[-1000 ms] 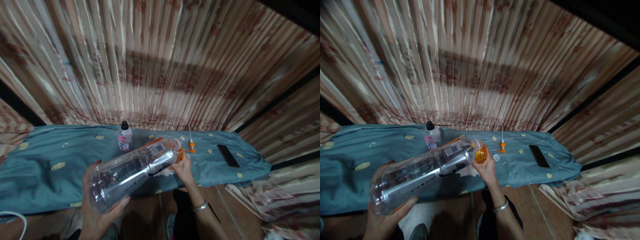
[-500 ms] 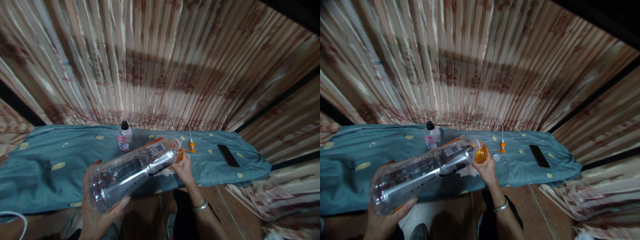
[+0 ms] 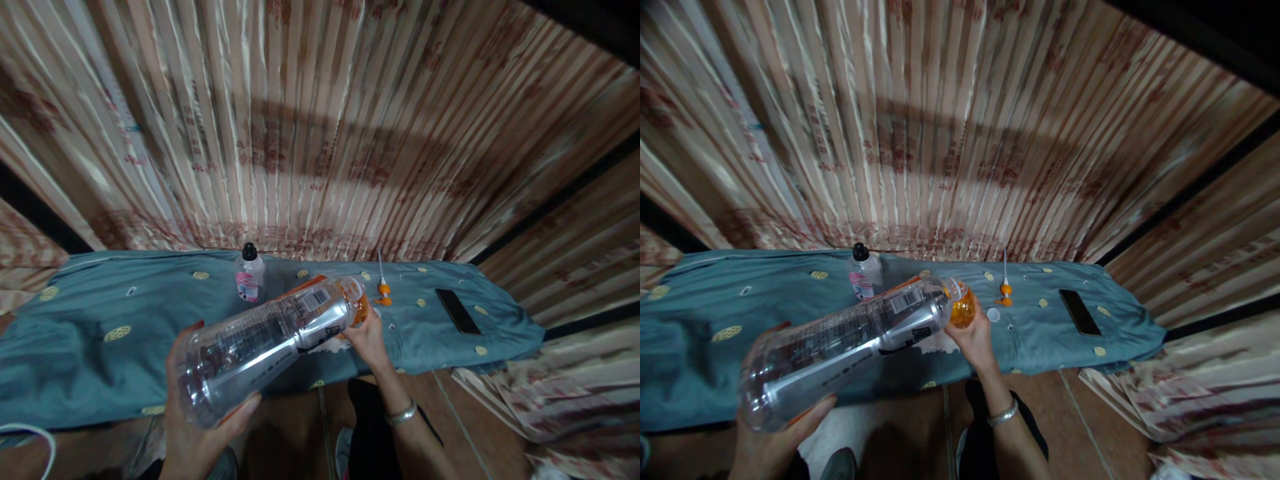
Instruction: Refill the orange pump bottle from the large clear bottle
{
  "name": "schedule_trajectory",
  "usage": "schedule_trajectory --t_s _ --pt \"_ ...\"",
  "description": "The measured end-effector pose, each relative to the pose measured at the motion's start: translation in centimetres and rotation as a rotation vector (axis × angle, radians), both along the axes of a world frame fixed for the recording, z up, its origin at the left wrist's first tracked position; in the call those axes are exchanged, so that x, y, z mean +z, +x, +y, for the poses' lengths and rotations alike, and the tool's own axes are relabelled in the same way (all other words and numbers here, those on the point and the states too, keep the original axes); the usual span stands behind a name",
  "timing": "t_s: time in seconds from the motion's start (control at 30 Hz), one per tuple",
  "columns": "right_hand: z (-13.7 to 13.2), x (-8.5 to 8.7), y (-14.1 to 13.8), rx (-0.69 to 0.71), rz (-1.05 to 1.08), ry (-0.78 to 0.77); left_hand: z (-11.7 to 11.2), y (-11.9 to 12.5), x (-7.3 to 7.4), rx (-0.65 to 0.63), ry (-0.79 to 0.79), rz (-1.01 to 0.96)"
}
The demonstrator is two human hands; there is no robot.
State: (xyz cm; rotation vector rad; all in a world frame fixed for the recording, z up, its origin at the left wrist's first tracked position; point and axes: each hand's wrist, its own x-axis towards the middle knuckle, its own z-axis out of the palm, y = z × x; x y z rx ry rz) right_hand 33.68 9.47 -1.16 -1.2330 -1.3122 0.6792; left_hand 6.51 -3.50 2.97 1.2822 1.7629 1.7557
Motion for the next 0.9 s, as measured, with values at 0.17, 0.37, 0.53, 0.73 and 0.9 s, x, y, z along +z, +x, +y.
schedule_trajectory --t_s 0.17,0.37,0.53,0.73,0.9 --pt "-0.14 0.54 -0.2 0.005 -0.006 0.009 -0.03 0.04 -0.12 0.005 0.008 -0.011" --pt "-0.11 0.27 -0.05 0.034 0.026 0.002 -0.06 -0.12 -0.37 0.002 0.019 0.018" --pt "-0.07 0.09 -0.01 0.038 0.045 -0.023 -0.08 -0.17 -0.45 -0.005 0.025 0.032" --pt "-0.05 0.11 -0.02 0.03 0.024 -0.023 -0.07 -0.29 -0.62 -0.013 0.042 0.09" --pt "0.01 -0.06 -0.05 0.042 0.041 -0.021 -0.03 -0.16 -0.74 0.014 0.046 0.107"
